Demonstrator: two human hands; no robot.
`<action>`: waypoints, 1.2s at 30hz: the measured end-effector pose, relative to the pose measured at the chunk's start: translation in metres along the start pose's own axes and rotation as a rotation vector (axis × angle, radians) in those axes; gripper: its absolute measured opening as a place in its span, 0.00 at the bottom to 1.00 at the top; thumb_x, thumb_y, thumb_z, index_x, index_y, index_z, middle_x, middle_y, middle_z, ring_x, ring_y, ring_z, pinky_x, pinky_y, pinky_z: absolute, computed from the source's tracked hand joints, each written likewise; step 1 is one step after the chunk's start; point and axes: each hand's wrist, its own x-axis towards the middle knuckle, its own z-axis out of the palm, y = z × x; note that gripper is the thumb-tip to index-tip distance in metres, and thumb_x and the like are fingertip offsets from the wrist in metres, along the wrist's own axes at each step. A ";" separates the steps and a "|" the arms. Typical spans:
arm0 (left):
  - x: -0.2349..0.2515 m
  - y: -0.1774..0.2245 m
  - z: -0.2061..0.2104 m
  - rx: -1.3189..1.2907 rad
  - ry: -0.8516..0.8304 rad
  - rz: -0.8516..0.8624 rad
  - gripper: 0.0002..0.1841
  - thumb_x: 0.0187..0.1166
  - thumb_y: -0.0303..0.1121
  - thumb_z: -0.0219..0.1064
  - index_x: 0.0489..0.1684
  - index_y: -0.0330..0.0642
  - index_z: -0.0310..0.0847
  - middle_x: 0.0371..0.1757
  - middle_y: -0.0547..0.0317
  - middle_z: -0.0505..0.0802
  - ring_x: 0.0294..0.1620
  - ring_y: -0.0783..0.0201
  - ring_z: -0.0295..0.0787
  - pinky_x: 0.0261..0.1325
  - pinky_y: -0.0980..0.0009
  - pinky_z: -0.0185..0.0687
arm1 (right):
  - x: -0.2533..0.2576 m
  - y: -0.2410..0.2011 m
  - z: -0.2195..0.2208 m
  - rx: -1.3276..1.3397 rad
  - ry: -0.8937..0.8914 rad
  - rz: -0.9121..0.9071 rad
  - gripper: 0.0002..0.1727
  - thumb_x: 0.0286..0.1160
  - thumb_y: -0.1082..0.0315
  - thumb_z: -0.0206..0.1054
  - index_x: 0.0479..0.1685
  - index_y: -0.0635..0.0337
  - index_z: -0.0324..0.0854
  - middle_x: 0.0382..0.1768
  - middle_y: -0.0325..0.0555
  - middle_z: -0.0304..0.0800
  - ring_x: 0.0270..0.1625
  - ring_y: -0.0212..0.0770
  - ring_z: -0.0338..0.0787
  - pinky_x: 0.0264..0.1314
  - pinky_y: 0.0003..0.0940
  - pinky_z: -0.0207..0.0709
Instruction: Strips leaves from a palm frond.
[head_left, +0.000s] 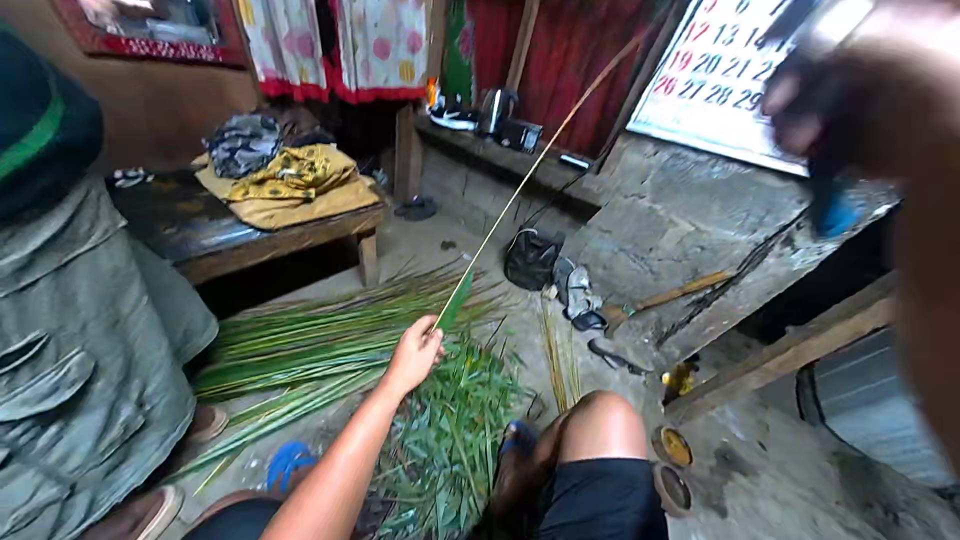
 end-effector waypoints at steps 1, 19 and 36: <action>-0.002 0.014 0.003 -0.075 -0.032 -0.016 0.18 0.93 0.35 0.51 0.76 0.39 0.72 0.49 0.53 0.92 0.32 0.65 0.92 0.37 0.68 0.92 | -0.034 0.011 0.050 0.039 -0.052 0.073 0.11 0.83 0.57 0.58 0.50 0.46 0.83 0.28 0.33 0.91 0.17 0.30 0.85 0.15 0.27 0.82; -0.024 0.082 0.015 -0.612 -0.397 -0.028 0.14 0.89 0.30 0.52 0.41 0.39 0.84 0.25 0.63 0.88 0.13 0.78 0.75 0.14 0.85 0.69 | -0.114 0.194 0.218 0.831 -0.566 0.185 0.12 0.89 0.64 0.59 0.52 0.61 0.86 0.25 0.37 0.90 0.20 0.26 0.83 0.21 0.20 0.76; -0.014 0.075 0.017 -0.850 -0.514 -0.127 0.15 0.89 0.34 0.53 0.39 0.39 0.85 0.24 0.63 0.85 0.11 0.79 0.73 0.13 0.85 0.70 | -0.051 0.212 0.191 0.621 -0.405 0.091 0.13 0.88 0.65 0.59 0.48 0.64 0.86 0.22 0.44 0.88 0.17 0.30 0.81 0.20 0.22 0.76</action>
